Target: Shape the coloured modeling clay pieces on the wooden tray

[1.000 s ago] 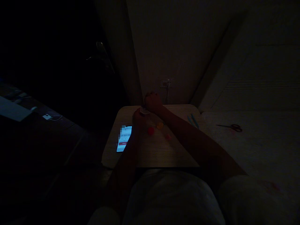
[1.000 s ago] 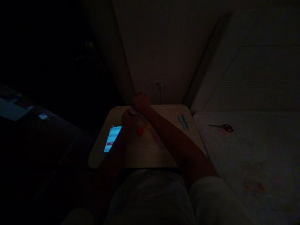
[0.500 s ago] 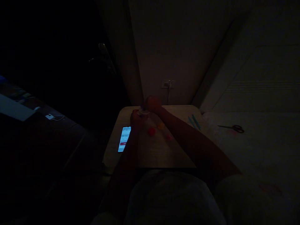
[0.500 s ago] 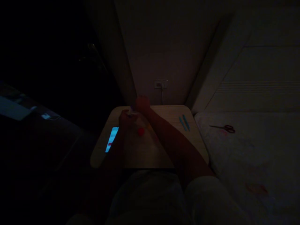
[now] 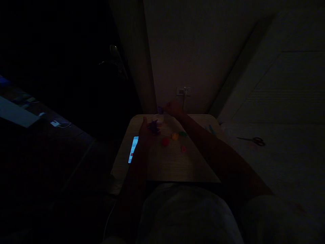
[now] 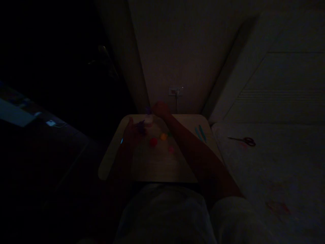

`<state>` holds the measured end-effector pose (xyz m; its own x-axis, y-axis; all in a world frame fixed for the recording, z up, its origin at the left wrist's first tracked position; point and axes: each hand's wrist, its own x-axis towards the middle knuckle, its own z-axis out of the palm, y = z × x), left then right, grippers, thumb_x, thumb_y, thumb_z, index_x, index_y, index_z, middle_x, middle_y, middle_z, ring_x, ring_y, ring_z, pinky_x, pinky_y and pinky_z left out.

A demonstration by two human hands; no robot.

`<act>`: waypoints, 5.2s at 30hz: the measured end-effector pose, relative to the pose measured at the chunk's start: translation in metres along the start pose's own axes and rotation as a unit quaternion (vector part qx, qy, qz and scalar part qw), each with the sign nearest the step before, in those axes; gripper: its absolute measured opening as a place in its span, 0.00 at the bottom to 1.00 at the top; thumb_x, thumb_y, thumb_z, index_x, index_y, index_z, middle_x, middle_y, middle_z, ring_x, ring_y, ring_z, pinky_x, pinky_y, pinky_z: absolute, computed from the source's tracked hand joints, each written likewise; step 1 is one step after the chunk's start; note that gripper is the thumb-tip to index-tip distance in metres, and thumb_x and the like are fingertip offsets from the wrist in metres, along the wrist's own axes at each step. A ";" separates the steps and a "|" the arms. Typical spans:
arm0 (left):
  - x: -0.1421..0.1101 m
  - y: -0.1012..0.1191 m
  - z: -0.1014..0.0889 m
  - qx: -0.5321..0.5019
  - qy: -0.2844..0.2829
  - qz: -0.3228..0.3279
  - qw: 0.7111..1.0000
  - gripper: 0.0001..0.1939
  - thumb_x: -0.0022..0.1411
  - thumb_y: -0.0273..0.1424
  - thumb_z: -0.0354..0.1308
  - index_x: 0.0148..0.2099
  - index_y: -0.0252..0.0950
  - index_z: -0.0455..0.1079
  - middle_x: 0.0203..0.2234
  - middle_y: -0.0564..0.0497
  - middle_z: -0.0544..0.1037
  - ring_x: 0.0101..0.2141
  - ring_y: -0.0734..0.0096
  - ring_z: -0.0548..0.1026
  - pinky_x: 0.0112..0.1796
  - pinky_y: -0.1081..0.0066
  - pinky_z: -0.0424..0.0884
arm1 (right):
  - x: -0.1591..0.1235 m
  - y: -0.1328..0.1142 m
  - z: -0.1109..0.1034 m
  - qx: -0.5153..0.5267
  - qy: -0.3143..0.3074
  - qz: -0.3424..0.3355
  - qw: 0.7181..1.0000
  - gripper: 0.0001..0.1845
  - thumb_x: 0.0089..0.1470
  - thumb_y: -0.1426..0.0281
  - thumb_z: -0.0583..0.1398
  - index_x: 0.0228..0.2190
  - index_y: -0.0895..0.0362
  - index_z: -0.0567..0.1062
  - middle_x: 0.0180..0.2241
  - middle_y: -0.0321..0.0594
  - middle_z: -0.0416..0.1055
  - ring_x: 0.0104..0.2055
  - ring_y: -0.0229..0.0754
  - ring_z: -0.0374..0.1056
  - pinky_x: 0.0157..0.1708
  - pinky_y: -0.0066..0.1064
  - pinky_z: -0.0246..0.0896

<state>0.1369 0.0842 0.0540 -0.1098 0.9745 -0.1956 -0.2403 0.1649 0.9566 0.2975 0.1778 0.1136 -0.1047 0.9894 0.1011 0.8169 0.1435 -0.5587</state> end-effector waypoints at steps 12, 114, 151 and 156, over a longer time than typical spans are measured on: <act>-0.050 -0.006 0.028 -0.208 -0.033 -0.072 0.975 0.14 0.66 0.39 0.52 0.44 0.36 0.73 0.49 0.43 0.81 0.57 0.56 0.76 0.52 0.57 0.77 | -0.094 0.007 -0.014 0.003 -0.013 -0.070 0.997 0.08 0.52 0.70 0.63 0.32 0.58 0.82 0.35 0.47 0.80 0.42 0.49 0.74 0.42 0.33 0.67; -0.098 -0.007 0.045 0.047 -0.184 0.315 0.930 0.20 0.56 0.43 0.71 0.47 0.41 0.73 0.35 0.51 0.75 0.36 0.68 0.74 0.38 0.69 0.72 | -0.207 0.052 -0.048 0.155 0.123 -0.337 0.920 0.14 0.65 0.72 0.57 0.47 0.51 0.80 0.44 0.42 0.81 0.46 0.46 0.77 0.48 0.41 0.71; -0.109 0.003 0.043 0.185 -0.127 0.405 0.886 0.15 0.49 0.37 0.76 0.38 0.39 0.79 0.34 0.49 0.81 0.36 0.64 0.77 0.39 0.66 0.74 | -0.219 0.050 -0.029 0.462 0.112 -0.162 0.865 0.08 0.55 0.61 0.70 0.34 0.52 0.83 0.36 0.42 0.82 0.40 0.45 0.78 0.42 0.38 0.75; -0.109 0.000 0.044 0.149 -0.133 0.375 0.905 0.17 0.46 0.40 0.77 0.36 0.38 0.78 0.31 0.49 0.80 0.34 0.66 0.77 0.36 0.68 0.73 | -0.218 0.051 -0.032 0.375 0.134 -0.207 0.894 0.05 0.59 0.65 0.66 0.34 0.50 0.84 0.36 0.41 0.82 0.39 0.45 0.78 0.42 0.38 0.74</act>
<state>0.1916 -0.0151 0.0854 0.1119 0.8254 0.5534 0.0812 -0.5626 0.8227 0.3798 -0.0309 0.0898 -0.0881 0.8203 0.5651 0.1197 0.5719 -0.8116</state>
